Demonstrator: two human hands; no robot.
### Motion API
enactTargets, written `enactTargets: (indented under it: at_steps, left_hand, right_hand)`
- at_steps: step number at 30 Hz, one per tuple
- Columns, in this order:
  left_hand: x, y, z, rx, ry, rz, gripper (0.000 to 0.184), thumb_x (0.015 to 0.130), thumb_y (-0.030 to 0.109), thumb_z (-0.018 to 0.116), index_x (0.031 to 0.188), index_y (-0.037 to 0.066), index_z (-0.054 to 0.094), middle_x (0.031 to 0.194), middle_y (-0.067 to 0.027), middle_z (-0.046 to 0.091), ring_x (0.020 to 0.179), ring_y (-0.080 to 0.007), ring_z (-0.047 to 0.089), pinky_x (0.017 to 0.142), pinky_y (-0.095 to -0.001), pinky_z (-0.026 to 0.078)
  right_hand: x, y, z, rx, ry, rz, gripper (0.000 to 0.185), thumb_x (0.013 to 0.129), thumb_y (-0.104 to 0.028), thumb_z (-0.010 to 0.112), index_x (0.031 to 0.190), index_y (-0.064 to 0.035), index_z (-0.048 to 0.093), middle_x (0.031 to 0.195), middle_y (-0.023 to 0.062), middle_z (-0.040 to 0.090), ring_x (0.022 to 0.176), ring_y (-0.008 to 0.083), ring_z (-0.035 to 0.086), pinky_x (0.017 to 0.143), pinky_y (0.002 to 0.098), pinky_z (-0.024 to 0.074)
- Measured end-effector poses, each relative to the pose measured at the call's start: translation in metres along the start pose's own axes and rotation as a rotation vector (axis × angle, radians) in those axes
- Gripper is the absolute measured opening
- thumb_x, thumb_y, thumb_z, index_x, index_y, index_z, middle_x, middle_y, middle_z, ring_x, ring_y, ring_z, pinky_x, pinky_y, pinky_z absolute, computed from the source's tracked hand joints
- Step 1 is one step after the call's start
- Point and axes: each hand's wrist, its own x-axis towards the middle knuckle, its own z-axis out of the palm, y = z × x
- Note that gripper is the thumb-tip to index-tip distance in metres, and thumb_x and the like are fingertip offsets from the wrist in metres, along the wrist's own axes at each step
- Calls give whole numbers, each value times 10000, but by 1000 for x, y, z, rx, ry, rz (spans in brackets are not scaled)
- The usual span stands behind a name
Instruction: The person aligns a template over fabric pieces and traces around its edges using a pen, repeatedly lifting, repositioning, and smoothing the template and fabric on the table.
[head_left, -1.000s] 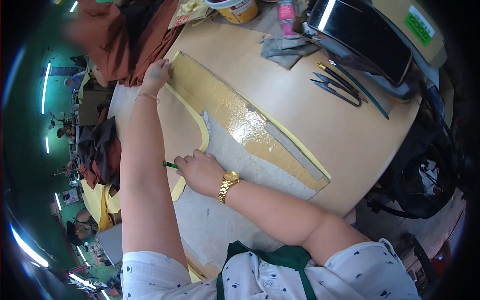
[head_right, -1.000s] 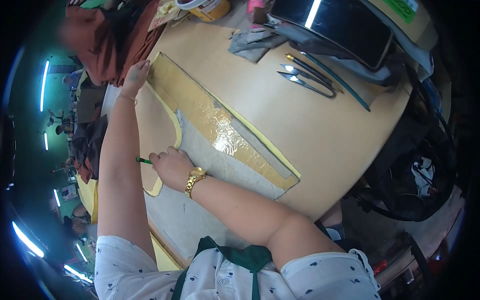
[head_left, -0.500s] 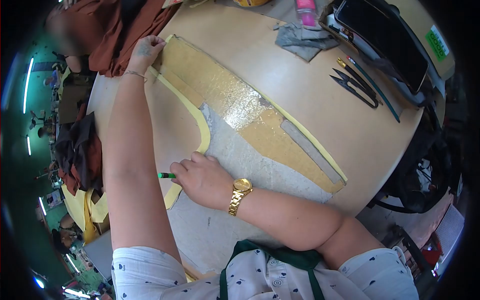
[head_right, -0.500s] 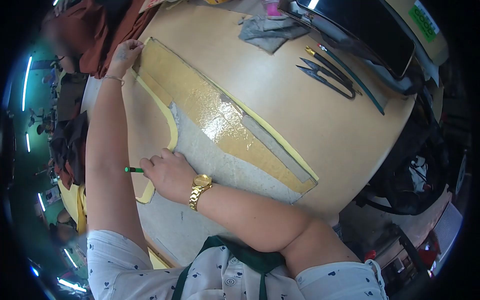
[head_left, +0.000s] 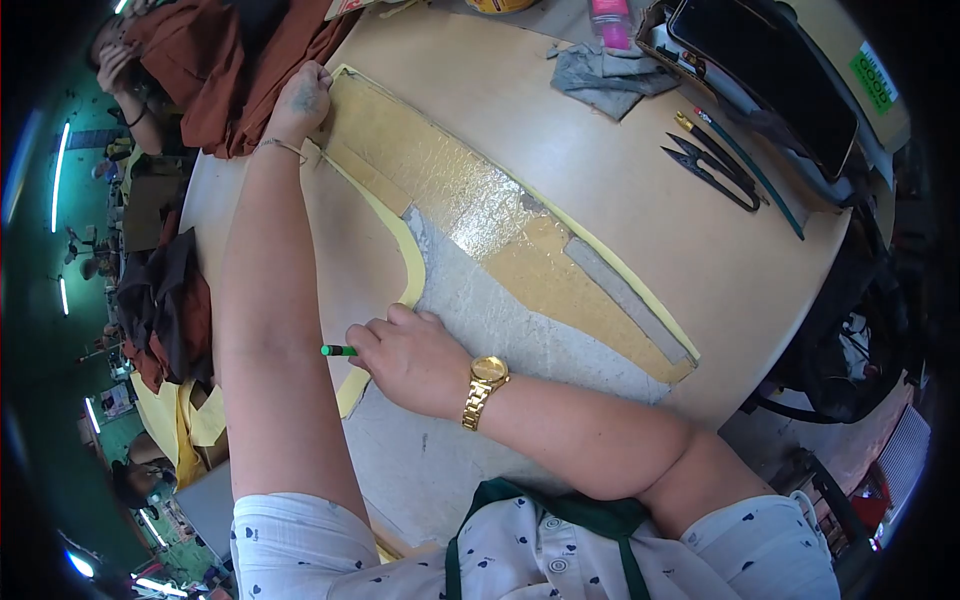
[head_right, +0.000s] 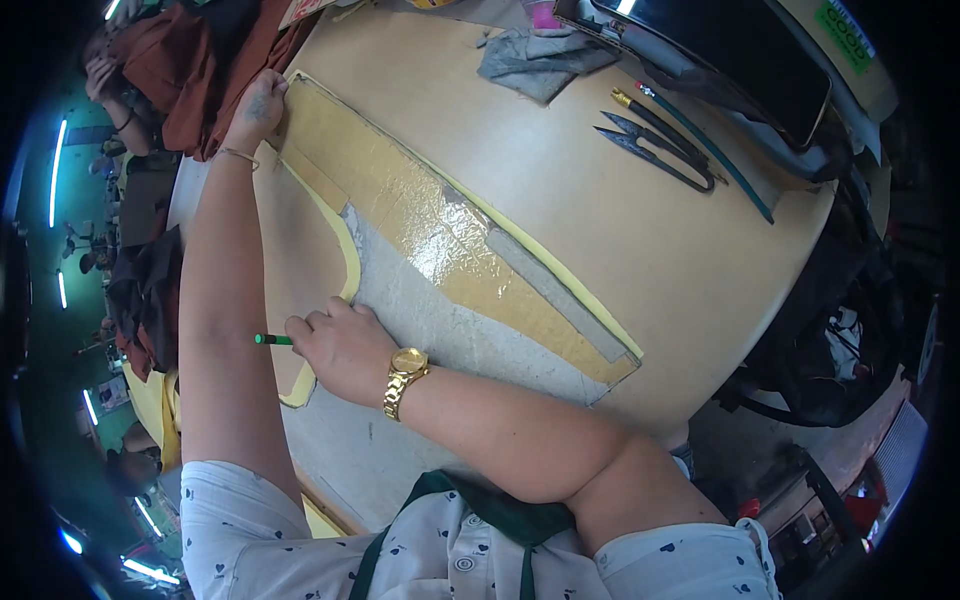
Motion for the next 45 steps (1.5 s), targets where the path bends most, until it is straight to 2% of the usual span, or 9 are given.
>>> enactTargets:
  at_steps: [15,21,24,26,29,36,38,40,45]
  left_hand:
    - [-5,7,18,87,122,-113,195,835,190,477,926,22,512,928,-168,580,939,-312,524,800,-376,403]
    - [-32,-28,-6,4,449,354,167,815,144,528,914,12,550,925,-138,582,907,-298,526,796,-361,411]
    - [-143,10,-45,-204,611,197,134,846,84,509,916,-22,553,862,-124,585,825,-233,561,749,-284,426]
    - [-235,49,-53,-508,570,-160,143,854,80,506,924,-34,556,869,-126,589,810,-187,566,731,-282,436]
    - [-338,99,-30,-479,535,-286,103,830,56,512,872,-31,547,850,-126,572,794,-196,542,718,-282,428]
    - [-363,80,-39,-515,494,-341,106,821,36,484,879,-19,554,872,-113,564,828,-226,536,751,-299,418]
    - [-336,74,-45,-515,442,-191,122,812,40,492,895,-17,563,900,-129,569,847,-260,541,761,-316,421]
    - [-296,80,-37,-514,414,-79,157,805,79,512,923,-6,572,945,-142,567,893,-281,539,788,-336,420]
    - [-222,101,12,-270,240,-238,351,815,247,506,1125,81,498,1209,-121,445,1142,-305,392,915,-488,318]
  right_hand:
    - [0,0,-1,18,-23,11,136,837,-199,461,903,-83,487,806,46,569,821,226,499,702,374,406]
    - [0,1,0,1,19,0,136,826,-209,491,864,-79,482,792,48,564,778,231,506,672,387,424]
    - [-1,0,-1,-20,31,-18,147,824,-207,492,873,-68,485,793,64,569,755,243,517,655,386,429]
    - [1,0,0,-35,66,-38,155,821,-204,496,878,-60,491,794,81,571,734,254,523,640,384,432]
    - [2,1,2,-48,91,-70,165,825,-203,498,875,-46,505,774,102,570,707,254,531,625,371,435]
    - [5,0,-32,532,339,-49,260,886,-250,429,832,-8,505,778,155,531,710,293,525,618,351,419]
    - [4,-5,-70,338,384,324,224,867,-212,452,826,-3,521,803,169,521,736,307,537,644,359,429]
    - [7,26,-94,-70,569,77,187,825,-176,496,841,8,530,815,189,518,750,318,538,669,383,438]
    - [6,59,-115,-472,488,274,180,752,-143,557,835,16,550,824,196,526,765,344,518,722,409,430]
